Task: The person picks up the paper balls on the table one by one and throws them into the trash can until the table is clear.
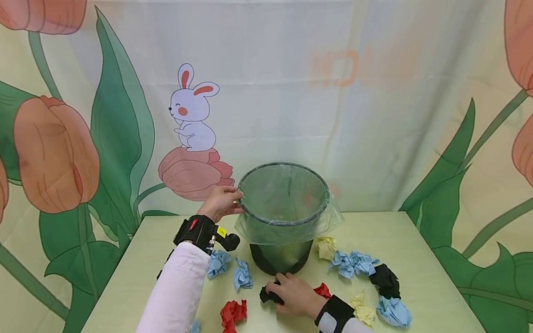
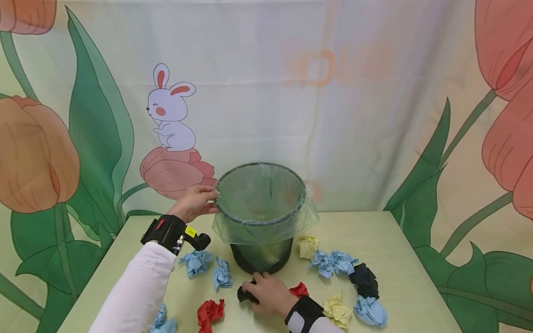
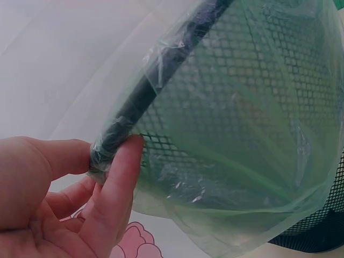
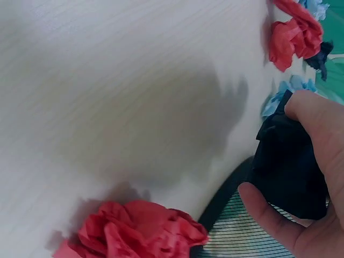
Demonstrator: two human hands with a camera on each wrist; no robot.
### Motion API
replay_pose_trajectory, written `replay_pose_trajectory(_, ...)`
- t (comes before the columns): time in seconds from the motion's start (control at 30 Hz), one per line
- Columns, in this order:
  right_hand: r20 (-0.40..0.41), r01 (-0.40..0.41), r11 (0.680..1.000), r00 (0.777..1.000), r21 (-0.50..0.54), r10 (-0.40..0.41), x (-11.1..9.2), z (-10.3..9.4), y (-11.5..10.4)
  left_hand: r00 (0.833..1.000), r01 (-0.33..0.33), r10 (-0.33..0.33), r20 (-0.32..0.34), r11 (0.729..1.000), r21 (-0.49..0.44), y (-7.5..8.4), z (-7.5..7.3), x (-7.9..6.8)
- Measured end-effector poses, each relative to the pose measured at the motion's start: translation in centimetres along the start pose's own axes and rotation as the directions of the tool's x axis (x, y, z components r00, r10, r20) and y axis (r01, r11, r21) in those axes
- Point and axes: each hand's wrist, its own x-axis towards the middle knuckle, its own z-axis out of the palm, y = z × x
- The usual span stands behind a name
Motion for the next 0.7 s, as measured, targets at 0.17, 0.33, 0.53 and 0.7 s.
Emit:
replay_pose_trajectory(0.17,-0.004,0.048,0.999,0.999,0.016,-0.048,-0.4,-1.2,-0.3,1.0,-0.018,0.018,-0.002,1.0,0.007,-0.1,0.0,0.0)
replay_pose_trajectory(0.33,-0.012,0.089,0.996,0.996,0.007,-0.089,-0.7,-2.8,-0.8,1.0,-0.014,0.014,-0.004,1.0,0.003,-0.1,0.0,0.0)
replay_pose_trajectory(0.53,-0.014,0.131,0.991,0.991,0.01,-0.131,-0.9,-4.6,-1.4,1.0,-0.007,0.007,-0.007,1.0,-0.002,0.1,-0.1,-0.1)
replay_pose_trajectory(0.7,-0.011,0.171,0.985,0.985,0.035,-0.17,-1.1,-6.3,-1.8,1.0,-0.003,0.003,-0.003,1.0,-0.008,0.0,-0.1,-0.1)
